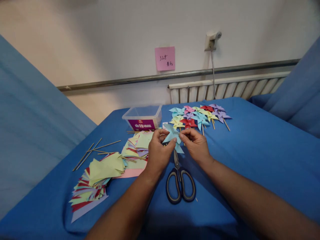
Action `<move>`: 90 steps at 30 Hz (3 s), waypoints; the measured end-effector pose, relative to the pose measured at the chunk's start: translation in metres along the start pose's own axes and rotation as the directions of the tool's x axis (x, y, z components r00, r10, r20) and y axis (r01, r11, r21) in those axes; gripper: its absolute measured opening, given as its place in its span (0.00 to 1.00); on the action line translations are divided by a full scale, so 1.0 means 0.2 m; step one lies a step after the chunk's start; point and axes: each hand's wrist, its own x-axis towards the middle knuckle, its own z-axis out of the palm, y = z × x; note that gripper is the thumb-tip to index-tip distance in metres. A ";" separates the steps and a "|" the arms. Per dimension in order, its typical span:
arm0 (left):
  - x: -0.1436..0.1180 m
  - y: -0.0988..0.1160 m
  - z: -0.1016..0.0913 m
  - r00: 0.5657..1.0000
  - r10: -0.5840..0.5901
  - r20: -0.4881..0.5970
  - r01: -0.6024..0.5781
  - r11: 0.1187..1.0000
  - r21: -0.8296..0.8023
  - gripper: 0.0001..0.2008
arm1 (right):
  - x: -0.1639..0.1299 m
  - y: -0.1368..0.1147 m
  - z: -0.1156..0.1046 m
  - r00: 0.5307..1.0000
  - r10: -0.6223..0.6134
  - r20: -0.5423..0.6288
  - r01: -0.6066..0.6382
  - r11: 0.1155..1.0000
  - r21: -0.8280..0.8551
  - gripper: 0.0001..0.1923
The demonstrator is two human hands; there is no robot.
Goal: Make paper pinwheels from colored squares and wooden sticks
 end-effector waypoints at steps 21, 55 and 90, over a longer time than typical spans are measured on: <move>0.02 0.02 0.00 0.957 -0.144 0.250 0.196 0.961 -0.196 0.14 | -0.01 -0.01 0.00 0.992 0.124 0.010 -0.124 0.985 0.123 0.13; 0.05 -0.04 -0.01 0.978 -0.208 0.004 0.196 0.919 -0.341 0.17 | -0.03 0.00 0.06 0.939 0.329 0.099 -0.343 0.886 0.311 0.26; 0.04 -0.01 0.00 0.910 -0.291 0.294 0.390 0.840 -0.378 0.17 | 0.00 -0.02 0.03 0.876 0.446 0.183 -0.464 0.680 0.568 0.16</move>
